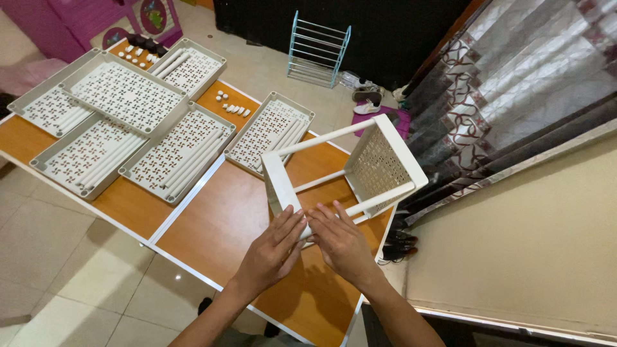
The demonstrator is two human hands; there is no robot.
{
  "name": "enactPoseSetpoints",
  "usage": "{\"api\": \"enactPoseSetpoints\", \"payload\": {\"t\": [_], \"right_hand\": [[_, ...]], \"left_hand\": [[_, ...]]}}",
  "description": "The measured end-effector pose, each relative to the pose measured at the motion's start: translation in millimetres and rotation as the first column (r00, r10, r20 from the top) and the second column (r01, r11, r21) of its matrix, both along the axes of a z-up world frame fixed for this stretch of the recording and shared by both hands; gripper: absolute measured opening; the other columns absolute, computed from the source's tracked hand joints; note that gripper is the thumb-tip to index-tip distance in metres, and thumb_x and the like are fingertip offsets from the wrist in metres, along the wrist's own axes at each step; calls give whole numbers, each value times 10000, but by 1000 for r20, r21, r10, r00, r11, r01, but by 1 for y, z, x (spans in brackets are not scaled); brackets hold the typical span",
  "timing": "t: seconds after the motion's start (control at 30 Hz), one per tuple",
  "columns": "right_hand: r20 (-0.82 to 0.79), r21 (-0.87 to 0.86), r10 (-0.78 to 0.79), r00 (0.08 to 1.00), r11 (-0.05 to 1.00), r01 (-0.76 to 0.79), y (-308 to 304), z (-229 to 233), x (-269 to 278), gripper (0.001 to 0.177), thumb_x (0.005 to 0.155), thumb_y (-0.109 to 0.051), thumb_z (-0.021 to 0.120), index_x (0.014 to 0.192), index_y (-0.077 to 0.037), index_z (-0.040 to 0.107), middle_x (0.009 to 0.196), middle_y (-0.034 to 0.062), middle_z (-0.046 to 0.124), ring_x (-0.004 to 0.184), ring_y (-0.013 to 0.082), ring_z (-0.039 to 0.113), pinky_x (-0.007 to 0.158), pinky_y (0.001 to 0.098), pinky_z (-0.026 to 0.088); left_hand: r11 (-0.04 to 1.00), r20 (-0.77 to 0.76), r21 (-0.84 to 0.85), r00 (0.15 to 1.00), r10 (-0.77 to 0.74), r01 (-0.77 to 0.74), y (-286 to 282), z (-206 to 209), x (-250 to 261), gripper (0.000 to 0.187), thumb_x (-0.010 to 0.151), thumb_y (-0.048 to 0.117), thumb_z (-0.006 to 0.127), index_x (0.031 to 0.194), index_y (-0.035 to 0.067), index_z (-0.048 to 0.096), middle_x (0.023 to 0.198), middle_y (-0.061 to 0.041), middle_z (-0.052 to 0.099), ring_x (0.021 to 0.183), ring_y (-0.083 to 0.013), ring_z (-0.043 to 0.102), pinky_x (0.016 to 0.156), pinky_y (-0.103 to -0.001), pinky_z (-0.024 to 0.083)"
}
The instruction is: The person assembles a white plastic shelving unit by inserting cylindrical rods into perforated panels and connecting them into a frame. They repeatedly insert and remove rods to adjust fit, then attach black feet to the base. The unit remains partially assembled on the table by the end.
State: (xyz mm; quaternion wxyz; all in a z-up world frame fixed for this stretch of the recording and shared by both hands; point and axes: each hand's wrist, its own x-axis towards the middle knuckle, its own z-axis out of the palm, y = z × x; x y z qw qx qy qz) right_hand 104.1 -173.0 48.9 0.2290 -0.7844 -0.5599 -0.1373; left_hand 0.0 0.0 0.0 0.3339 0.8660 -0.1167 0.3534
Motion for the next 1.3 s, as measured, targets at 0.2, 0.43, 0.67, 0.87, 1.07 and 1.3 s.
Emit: {"api": "enactPoseSetpoints", "payload": {"t": [0.2, 0.43, 0.67, 0.87, 1.07, 1.3], "right_hand": [[-31, 46, 1, 1000, 999, 0, 8, 2, -20, 362, 844, -79, 757, 1190, -15, 672, 1290, 130, 697, 1286, 318, 626, 1146, 532, 408], [-18, 74, 30, 999, 997, -29, 18, 5, -32, 357, 835, -85, 771, 1175, -13, 687, 1260, 113, 717, 1261, 293, 646, 1133, 511, 425], [8, 102, 73, 997, 992, -73, 22, 7, -36, 351, 823, -102, 794, 1145, -18, 681, 1220, 111, 719, 1185, 285, 671, 1065, 461, 481], [12, 85, 100, 995, 991, -101, 19, 3, -33, 349, 838, -139, 812, 1131, -2, 681, 1215, 120, 715, 1153, 283, 673, 1037, 448, 492], [86, 89, 137, 987, 985, -145, 5, -9, -28, 380, 884, -124, 764, 1247, -50, 678, 1316, 110, 691, 1282, 302, 638, 1134, 479, 443], [173, -15, 216, 961, 976, -216, -20, -30, -9, 464, 847, -77, 713, 1307, -129, 692, 1412, 57, 646, 1361, 321, 567, 1180, 526, 360]], "left_hand": [[1000, -23, 4, 1000, 3, -3, 12, 2, -21, 545, 866, 39, 760, 1383, 20, 589, 1459, -122, 578, 1404, -359, 525, 1136, -449, 498], [998, -37, 47, 999, 32, -30, 22, 8, -39, 541, 859, 34, 759, 1372, 14, 591, 1468, -133, 577, 1392, -353, 541, 1136, -466, 488], [995, -63, 84, 996, 67, -61, 24, 11, -48, 551, 848, 47, 775, 1368, 19, 595, 1469, -128, 576, 1390, -340, 544, 1132, -463, 491], [986, -55, 156, 997, 59, -50, 27, 7, -53, 580, 816, 51, 769, 1375, 96, 620, 1473, -85, 575, 1385, -322, 543, 1136, -484, 478], [978, -22, 205, 999, 48, -42, 28, 5, -54, 628, 788, 7, 733, 1396, 118, 624, 1475, -34, 594, 1387, -289, 555, 1145, -471, 486], [976, -7, 215, 1000, 19, -17, 31, 5, -54, 591, 826, 18, 716, 1401, 122, 623, 1479, -33, 589, 1391, -282, 555, 1157, -462, 478]]}}
